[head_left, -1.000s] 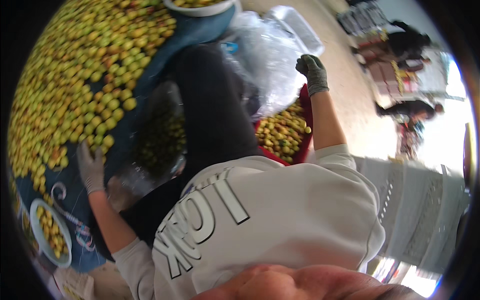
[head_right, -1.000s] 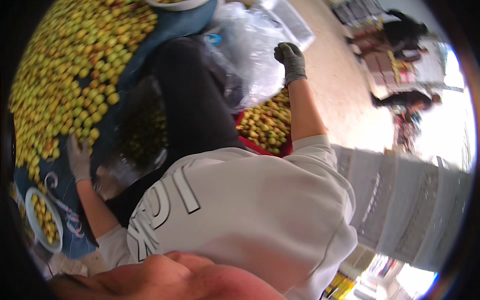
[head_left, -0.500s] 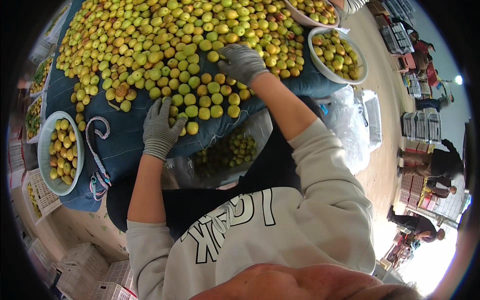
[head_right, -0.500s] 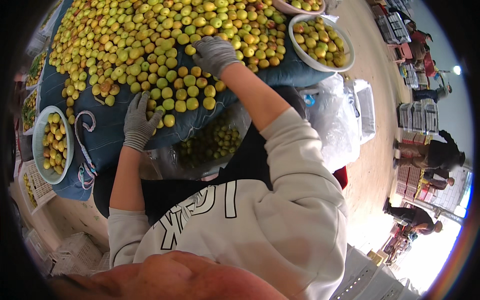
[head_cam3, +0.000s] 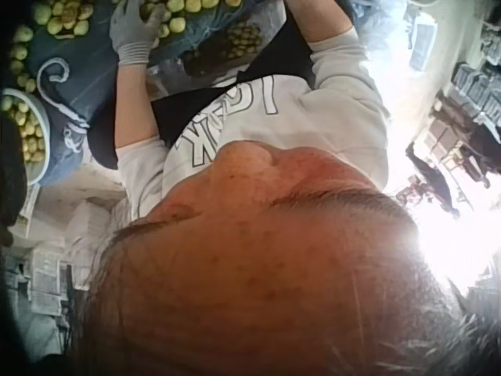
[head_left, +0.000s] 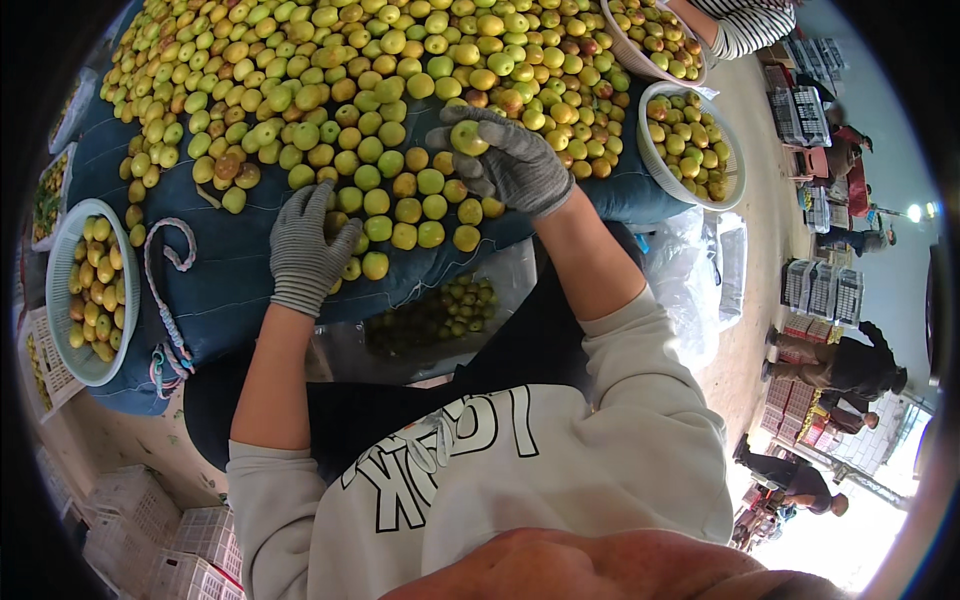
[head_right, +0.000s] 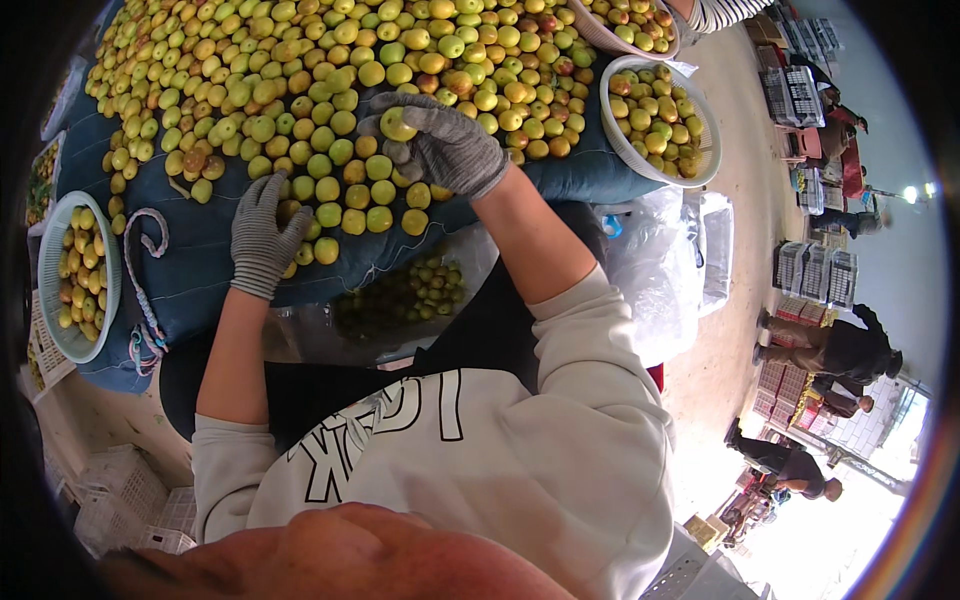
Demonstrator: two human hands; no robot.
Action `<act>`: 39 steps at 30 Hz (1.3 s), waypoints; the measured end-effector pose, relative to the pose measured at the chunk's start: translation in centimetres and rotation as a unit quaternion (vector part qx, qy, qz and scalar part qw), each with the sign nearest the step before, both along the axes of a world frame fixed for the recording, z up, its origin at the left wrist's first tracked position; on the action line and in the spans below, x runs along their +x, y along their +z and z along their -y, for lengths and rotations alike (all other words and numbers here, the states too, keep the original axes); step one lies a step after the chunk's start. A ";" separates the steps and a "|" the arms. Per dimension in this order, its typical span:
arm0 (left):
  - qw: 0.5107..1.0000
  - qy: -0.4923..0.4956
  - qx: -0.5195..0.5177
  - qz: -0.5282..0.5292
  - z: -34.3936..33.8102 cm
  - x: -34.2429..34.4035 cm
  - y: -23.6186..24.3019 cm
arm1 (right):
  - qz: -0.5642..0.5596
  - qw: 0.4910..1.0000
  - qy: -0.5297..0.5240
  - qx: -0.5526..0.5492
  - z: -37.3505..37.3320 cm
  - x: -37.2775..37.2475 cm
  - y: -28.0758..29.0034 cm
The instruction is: The person sorts green plums from a large pile on a table, picking them up by hand and placing them into a white bowl. The person wears gloves and works continuously, moving plums from the pile to the bowl.
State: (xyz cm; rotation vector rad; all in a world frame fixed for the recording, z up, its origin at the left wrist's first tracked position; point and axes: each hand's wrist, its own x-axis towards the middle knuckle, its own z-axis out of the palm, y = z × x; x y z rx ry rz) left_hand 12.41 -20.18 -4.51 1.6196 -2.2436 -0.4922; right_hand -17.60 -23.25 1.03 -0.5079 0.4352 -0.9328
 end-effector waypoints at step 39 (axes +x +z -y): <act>0.842 0.039 0.150 -0.517 -0.1 2.3 -3.2 | -0.818 0.421 0.053 -0.388 -3.1 0.8 -3.8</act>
